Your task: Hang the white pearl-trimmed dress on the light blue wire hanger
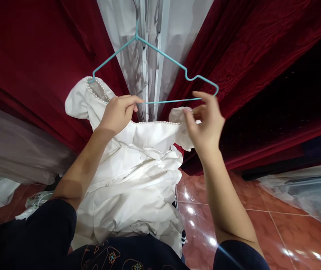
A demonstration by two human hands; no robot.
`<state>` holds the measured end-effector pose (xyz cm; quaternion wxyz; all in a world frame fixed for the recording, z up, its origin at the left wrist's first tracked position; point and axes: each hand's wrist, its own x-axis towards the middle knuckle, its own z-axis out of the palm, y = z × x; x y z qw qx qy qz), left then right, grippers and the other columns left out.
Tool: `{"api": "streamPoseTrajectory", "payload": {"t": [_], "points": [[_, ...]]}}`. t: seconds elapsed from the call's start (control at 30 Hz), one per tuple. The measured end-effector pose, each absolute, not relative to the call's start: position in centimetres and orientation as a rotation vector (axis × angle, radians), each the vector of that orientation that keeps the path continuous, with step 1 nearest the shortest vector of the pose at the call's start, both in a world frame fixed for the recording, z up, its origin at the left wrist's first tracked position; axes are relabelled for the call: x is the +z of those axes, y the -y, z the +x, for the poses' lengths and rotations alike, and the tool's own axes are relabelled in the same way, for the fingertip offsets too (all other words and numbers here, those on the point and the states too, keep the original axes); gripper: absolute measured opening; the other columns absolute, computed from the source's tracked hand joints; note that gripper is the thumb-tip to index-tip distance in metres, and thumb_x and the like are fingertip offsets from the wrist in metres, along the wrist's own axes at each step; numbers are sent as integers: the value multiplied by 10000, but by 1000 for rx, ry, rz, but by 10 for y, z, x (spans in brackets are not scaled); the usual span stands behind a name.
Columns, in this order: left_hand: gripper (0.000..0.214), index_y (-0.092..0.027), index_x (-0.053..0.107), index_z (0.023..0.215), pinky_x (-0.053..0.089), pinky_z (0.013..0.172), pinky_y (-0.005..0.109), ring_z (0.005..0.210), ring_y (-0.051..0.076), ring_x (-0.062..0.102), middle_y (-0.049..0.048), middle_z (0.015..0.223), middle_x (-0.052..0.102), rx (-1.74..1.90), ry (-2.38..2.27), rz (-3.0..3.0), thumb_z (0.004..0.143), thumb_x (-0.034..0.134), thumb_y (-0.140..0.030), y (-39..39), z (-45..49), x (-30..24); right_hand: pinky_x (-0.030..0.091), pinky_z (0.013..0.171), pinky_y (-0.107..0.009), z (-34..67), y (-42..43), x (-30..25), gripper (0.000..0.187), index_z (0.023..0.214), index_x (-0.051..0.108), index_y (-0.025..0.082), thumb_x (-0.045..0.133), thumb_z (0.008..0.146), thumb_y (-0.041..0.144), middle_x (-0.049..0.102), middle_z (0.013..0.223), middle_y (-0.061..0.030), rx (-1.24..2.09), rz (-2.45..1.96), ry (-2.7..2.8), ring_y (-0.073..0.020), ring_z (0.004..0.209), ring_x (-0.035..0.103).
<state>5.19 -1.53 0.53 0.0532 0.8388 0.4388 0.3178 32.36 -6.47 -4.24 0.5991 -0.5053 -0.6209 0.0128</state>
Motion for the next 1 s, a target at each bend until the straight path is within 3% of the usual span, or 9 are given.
{"api": "streamPoseTrajectory", "payload": {"t": [0.13,0.2,0.3,0.63,0.77,0.87,1.0], "points": [[511,-211,830,1175,540,967,392,987,249,740,51,1054,814,875,-1472,2558,932,430,-6,22,56,11,374,515,-263,373,41,-43,452,1073,510,243,835,759,252,621,1165,-80,-196,-1072,1212,-66,607,561],[501,-232,825,1200,549,959,393,1032,259,750,47,1123,822,843,-1513,2532,966,430,-29,28,62,14,327,501,-238,400,19,-40,528,1017,434,257,858,707,196,584,1109,-48,-311,-1100,1170,-31,584,474],[519,-256,822,1228,552,962,414,1043,276,759,39,1153,829,781,-1598,2507,978,427,-30,35,69,18,342,539,-244,430,-8,-30,593,1017,399,262,888,696,165,555,1091,-37,-344,-1120,1198,-59,692,517],[540,-274,821,1253,549,977,432,1082,288,754,42,1176,821,687,-1686,2514,975,430,-25,40,63,24,257,522,-230,372,4,33,367,1010,437,227,613,813,-28,478,956,21,-446,-840,1515,-13,603,426],[558,-266,823,1256,541,1006,443,1095,286,751,51,1172,819,666,-1698,2511,968,420,-8,38,63,23,269,560,-258,381,6,23,308,976,490,216,752,841,127,492,946,15,-449,-890,1484,-29,634,415],[565,-250,817,1281,529,1044,463,1096,287,749,74,1170,813,654,-1703,2518,977,411,-1,36,65,21,305,593,-295,401,12,4,415,891,465,226,865,794,285,501,893,29,-376,-1045,1401,-31,615,404],[556,-258,825,1246,536,1039,460,1088,282,748,71,1160,814,652,-1666,2482,971,423,12,38,68,24,288,610,-296,404,21,4,431,872,466,224,881,784,300,491,910,37,-364,-1038,1377,-35,646,416]]}}
